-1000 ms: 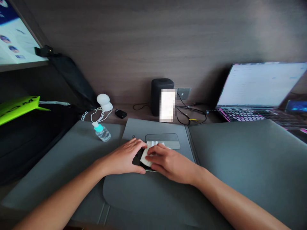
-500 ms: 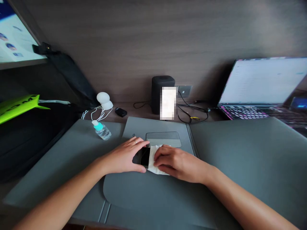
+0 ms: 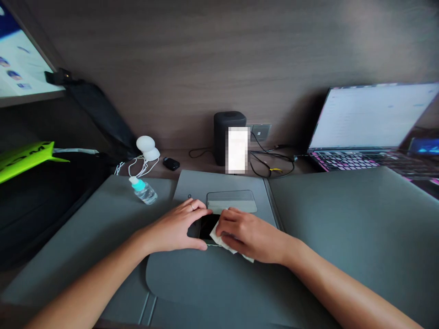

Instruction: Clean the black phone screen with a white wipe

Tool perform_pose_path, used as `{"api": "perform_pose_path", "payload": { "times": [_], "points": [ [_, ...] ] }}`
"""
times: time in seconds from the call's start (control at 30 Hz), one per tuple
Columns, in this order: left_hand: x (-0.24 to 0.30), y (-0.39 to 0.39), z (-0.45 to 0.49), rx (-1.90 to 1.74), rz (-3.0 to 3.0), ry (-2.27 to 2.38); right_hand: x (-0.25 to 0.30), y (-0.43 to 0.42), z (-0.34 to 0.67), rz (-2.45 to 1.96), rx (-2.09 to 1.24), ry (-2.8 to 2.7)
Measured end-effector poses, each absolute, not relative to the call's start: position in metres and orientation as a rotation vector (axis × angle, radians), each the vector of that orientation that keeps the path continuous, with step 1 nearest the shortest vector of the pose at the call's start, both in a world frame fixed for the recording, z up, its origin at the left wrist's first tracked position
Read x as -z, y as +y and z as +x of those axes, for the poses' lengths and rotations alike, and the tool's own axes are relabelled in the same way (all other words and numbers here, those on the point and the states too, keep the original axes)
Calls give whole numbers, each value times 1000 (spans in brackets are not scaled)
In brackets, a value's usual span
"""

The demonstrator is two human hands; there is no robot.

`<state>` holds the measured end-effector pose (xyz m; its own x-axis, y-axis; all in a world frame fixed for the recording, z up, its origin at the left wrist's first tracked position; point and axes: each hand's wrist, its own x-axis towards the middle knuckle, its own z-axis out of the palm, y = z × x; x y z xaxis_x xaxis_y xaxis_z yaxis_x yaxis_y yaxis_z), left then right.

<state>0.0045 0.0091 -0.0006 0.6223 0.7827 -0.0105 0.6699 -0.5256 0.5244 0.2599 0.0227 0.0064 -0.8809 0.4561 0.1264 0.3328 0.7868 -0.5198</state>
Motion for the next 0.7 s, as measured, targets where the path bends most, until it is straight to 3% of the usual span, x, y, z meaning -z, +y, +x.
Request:
{"api": "perform_pose_path", "payload": {
  "times": [0.27, 0.43, 0.7],
  "points": [
    [0, 9, 5, -285, 2352, 1150, -6, 23, 261, -832, -714, -2723],
    [0, 10, 5, -317, 2348, 1135, -5, 22, 258, -680, -744, -2773],
    [1, 11, 4, -299, 2356, 1141, 0, 26, 255, -788, -605, -2699]
  ]
}}
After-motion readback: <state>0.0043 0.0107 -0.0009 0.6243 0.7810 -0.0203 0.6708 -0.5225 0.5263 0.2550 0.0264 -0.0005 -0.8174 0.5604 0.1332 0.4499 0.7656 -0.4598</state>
